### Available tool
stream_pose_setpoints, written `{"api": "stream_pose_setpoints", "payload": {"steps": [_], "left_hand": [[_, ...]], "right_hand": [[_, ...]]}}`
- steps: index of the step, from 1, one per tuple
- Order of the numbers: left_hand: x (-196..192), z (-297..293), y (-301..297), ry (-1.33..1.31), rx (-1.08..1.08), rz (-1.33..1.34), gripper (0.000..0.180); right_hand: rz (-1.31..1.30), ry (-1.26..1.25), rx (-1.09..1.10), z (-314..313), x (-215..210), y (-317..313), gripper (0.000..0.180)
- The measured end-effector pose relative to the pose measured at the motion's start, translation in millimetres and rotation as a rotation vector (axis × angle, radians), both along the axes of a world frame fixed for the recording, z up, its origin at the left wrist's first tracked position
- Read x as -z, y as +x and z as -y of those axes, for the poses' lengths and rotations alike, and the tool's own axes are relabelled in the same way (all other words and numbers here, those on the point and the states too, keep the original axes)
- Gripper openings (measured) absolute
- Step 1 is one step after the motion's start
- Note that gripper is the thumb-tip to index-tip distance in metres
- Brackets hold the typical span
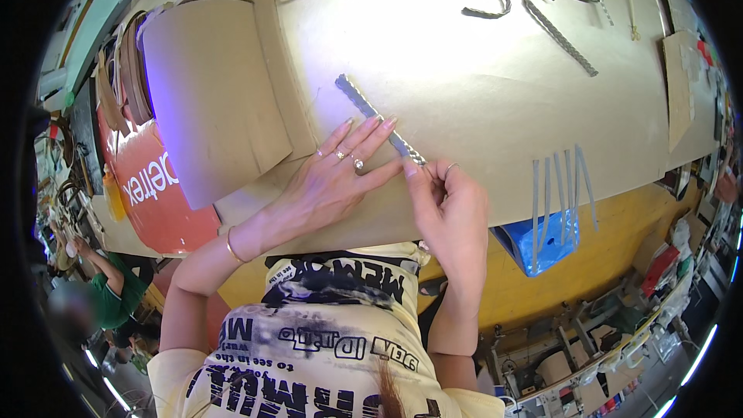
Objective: The person wraps a silver decorative cord around a cylindrical cardboard form, repeatedly positioning it under a UV lamp to cure adhesive. They handle multiple cord segments, aligning and pressing them onto the form, then placing finished pieces aside.
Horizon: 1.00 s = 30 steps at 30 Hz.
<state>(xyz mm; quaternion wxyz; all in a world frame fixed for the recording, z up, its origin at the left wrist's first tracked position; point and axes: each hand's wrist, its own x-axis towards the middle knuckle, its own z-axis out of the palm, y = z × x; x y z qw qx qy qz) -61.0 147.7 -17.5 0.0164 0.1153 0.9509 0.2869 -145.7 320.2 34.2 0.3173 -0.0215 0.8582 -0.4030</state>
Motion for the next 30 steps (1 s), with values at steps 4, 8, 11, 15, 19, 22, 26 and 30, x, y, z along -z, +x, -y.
{"api": "stream_pose_setpoints", "payload": {"steps": [4,8,11,15,19,22,26,30], "left_hand": [[-4.1,-3.9,0.9,-0.024,-0.014,0.031,0.059],[-3.4,-11.6,1.7,0.061,-0.080,0.046,0.059],[-1.7,-16.2,1.7,0.062,-0.111,0.059,0.055],[-3.5,-17.0,1.5,0.052,-0.120,0.097,0.052],[-7.0,-15.9,0.6,0.028,-0.113,0.107,0.050],[-8.3,-16.0,-0.1,0.013,-0.114,0.111,0.049],[-8.8,-15.5,-1.1,0.017,-0.103,0.141,0.047],[-9.5,-13.2,-1.4,0.027,-0.083,0.184,0.046]], "right_hand": [[0.087,-0.186,0.121,-0.5,7.1,-3.9,0.029],[0.085,-0.203,0.098,0.0,7.6,-7.5,0.028],[0.080,-0.304,0.111,1.0,6.4,-10.2,0.028],[0.082,-0.237,0.071,-7.5,-0.6,-13.7,0.028],[-0.044,0.097,-0.047,-17.8,1.0,-8.6,0.028],[-0.127,0.107,0.000,-20.0,8.8,0.2,0.029],[-0.190,0.109,0.013,-20.9,14.0,4.1,0.028],[-0.224,0.144,-0.035,-20.8,12.6,3.1,0.026]]}}
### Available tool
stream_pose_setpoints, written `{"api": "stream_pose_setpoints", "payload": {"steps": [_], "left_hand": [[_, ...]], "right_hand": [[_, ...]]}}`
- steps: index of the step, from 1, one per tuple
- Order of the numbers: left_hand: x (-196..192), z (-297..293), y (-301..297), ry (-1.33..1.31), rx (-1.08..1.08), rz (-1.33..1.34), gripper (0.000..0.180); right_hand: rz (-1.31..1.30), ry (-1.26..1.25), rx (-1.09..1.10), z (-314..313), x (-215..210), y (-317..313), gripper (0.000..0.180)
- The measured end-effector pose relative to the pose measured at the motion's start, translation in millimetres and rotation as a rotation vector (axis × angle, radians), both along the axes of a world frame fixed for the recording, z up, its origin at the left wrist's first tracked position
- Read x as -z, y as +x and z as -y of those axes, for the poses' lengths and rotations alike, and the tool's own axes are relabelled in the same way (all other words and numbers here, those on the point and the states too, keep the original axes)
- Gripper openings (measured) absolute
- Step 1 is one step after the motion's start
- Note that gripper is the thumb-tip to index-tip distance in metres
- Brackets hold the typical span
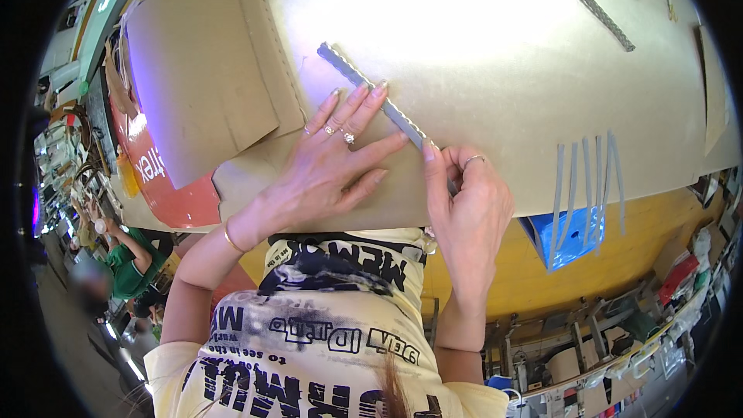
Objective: The person wraps a silver decorative cord around a cylindrical cardboard form, repeatedly positioning it under a UV lamp to cure adhesive. They handle multiple cord segments, aligning and pressing them onto the form, then placing finished pieces aside.
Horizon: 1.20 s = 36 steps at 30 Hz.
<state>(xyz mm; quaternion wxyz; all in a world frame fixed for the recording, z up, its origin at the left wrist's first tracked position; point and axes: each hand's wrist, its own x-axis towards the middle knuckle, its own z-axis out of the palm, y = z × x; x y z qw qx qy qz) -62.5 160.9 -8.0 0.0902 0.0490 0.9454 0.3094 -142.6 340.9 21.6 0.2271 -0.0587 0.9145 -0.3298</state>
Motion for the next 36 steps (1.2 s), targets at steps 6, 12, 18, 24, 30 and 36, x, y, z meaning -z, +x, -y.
{"api": "stream_pose_setpoints", "payload": {"steps": [6,12,18,24,30,36], "left_hand": [[0.9,2.0,-0.1,0.002,0.019,-0.017,0.049],[1.5,3.2,0.1,-0.004,0.030,-0.017,0.051],[2.0,3.2,0.1,-0.006,0.028,-0.023,0.050],[2.3,3.9,0.1,-0.001,0.037,-0.025,0.051],[1.4,4.8,-0.2,0.023,0.025,0.022,0.063],[2.3,1.5,-0.1,-0.010,0.027,0.002,0.064]], "right_hand": [[-0.042,0.020,-0.033,1.7,0.0,-0.7,0.026],[-0.037,0.043,-0.033,2.8,-1.8,-0.8,0.025],[-0.059,0.029,-0.033,4.0,-0.2,-1.1,0.025],[-0.051,0.055,-0.043,4.2,-0.9,-1.5,0.025],[-0.067,0.055,-0.050,5.6,-1.0,-1.8,0.025],[-0.074,0.049,-0.036,5.8,-0.6,-1.2,0.025]]}}
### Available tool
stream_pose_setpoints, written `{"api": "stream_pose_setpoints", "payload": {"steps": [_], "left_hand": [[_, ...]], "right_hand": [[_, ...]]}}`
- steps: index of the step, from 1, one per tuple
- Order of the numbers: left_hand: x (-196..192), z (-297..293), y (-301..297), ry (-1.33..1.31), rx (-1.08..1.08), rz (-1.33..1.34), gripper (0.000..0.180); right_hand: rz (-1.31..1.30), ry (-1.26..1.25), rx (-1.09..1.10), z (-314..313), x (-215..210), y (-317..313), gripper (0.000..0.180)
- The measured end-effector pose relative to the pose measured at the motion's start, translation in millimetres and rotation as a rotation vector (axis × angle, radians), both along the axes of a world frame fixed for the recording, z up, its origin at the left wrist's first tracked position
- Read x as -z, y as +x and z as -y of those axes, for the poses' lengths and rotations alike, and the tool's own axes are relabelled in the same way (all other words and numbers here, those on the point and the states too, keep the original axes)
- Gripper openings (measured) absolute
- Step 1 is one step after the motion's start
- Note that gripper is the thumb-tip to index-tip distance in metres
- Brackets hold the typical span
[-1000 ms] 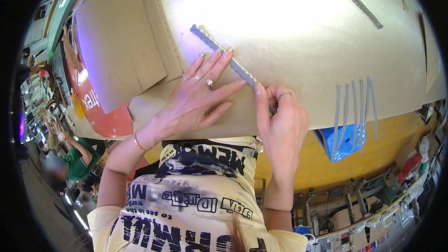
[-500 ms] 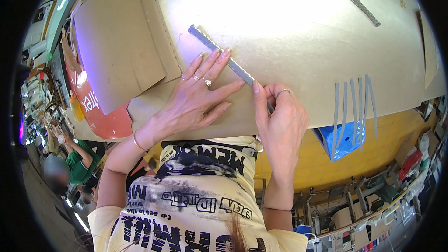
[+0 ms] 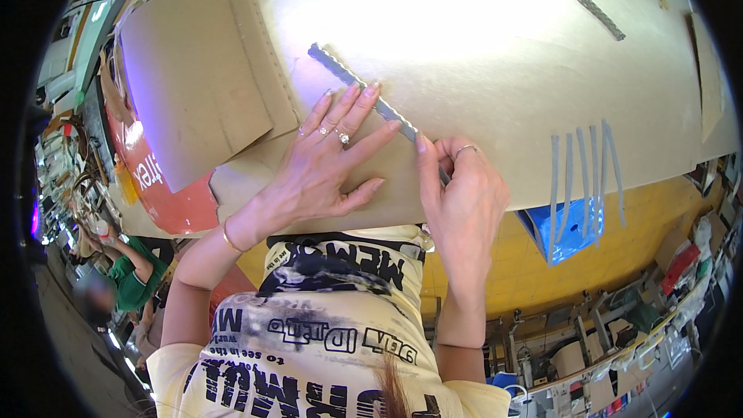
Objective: The person wraps a silver decorative cord around a cylindrical cardboard form, repeatedly positioning it under a UV lamp to cure adhesive. They handle multiple cord segments, aligning and pressing them onto the form, then placing finished pieces aside.
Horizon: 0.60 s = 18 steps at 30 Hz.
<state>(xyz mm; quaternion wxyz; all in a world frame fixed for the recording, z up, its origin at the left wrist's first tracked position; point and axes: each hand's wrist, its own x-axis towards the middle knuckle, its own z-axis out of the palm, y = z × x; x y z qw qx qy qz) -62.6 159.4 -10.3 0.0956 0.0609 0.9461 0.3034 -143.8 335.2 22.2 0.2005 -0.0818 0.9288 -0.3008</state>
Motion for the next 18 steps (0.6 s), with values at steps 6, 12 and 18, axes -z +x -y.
{"api": "stream_pose_setpoints", "payload": {"steps": [6,12,18], "left_hand": [[-3.2,-8.6,-0.5,-0.069,0.014,-0.037,0.059],[-4.9,-13.8,-1.6,-0.078,0.015,-0.072,0.057],[-2.3,-15.2,0.7,-0.083,0.026,-0.046,0.060]], "right_hand": [[-0.007,-0.007,-0.003,0.7,0.4,-0.3,0.027],[0.100,0.030,0.067,-10.0,-6.0,3.0,0.029],[0.128,-0.066,0.131,-19.3,-5.1,5.9,0.029]]}}
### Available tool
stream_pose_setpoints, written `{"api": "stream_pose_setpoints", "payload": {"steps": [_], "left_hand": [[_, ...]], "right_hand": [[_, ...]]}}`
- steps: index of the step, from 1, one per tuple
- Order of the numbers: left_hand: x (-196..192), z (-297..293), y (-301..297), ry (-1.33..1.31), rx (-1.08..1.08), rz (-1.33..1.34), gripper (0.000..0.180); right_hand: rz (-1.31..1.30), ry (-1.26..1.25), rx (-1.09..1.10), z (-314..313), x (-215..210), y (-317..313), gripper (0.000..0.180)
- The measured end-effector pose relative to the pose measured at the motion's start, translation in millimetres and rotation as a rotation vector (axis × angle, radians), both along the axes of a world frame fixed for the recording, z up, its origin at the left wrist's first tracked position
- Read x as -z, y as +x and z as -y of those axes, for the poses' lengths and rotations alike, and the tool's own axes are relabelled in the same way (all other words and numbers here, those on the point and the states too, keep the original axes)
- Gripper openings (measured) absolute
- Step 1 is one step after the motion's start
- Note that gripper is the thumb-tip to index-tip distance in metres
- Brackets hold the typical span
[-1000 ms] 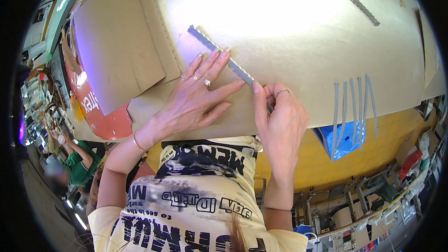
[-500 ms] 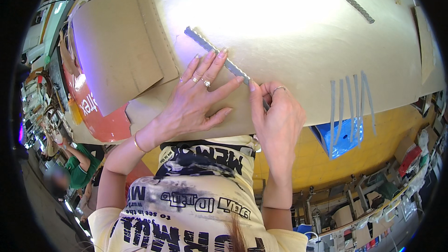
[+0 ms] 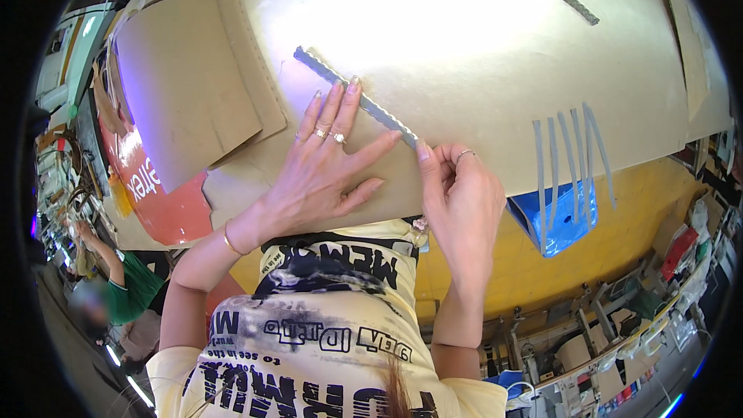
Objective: The person wraps a silver decorative cord around a cylindrical cardboard form, repeatedly positioning it under a UV lamp to cure adhesive. They handle multiple cord segments, aligning and pressing them onto the form, then placing finished pieces aside.
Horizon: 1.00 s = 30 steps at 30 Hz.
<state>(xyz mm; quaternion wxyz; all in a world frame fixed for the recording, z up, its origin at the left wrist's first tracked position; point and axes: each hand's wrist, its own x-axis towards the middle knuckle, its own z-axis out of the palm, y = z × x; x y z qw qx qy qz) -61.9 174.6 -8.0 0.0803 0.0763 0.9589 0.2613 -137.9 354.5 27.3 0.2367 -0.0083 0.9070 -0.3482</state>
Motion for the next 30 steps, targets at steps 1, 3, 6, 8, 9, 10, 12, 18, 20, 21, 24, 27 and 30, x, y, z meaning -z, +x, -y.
{"api": "stream_pose_setpoints", "payload": {"steps": [1,3,6,8,9,10,12,18,20,21,24,27,30], "left_hand": [[0.7,0.0,0.5,-0.011,0.005,-0.010,0.060],[0.5,-2.0,3.5,-0.021,-0.015,-0.033,0.058],[0.2,-6.7,8.4,-0.127,0.027,-0.154,0.057],[0.7,-9.7,10.6,-0.150,0.075,-0.177,0.057],[1.1,-11.0,10.7,-0.127,0.096,-0.147,0.057],[1.7,-11.5,10.6,-0.114,0.120,-0.115,0.057],[3.7,-7.7,7.2,0.000,0.080,-0.037,0.059],[8.7,9.0,-6.2,0.090,0.093,-0.083,0.065],[8.8,9.9,-7.1,0.097,0.100,-0.090,0.066],[8.9,9.7,-7.4,0.100,0.096,-0.090,0.066],[8.9,9.2,-7.3,0.099,0.093,-0.086,0.066],[7.8,9.7,-7.9,0.064,0.095,-0.073,0.066],[5.2,9.3,-8.7,0.063,0.085,-0.054,0.067]], "right_hand": [[0.001,0.002,0.004,0.3,0.4,-0.4,0.029],[-0.027,0.060,-0.043,1.3,-0.4,-1.4,0.029],[-0.029,0.105,-0.058,3.7,-3.5,-3.8,0.030],[-0.030,0.117,-0.062,6.3,-5.2,-3.9,0.030],[-0.035,0.117,-0.068,8.0,-5.5,-4.3,0.031],[-0.026,0.116,-0.065,10.2,-5.3,-4.5,0.031],[-0.008,0.043,-0.082,16.3,-3.4,-5.3,0.031],[0.000,0.045,-0.087,27.6,-1.2,-10.0,0.032],[0.007,0.055,-0.081,27.1,-1.6,-10.0,0.032],[-0.005,0.060,-0.085,26.5,-1.6,-9.9,0.033],[0.028,0.004,-0.034,26.1,0.1,-10.1,0.032],[0.080,-0.178,0.056,28.3,2.6,-13.1,0.030],[0.083,-0.350,0.109,27.0,1.4,-16.9,0.027]]}}
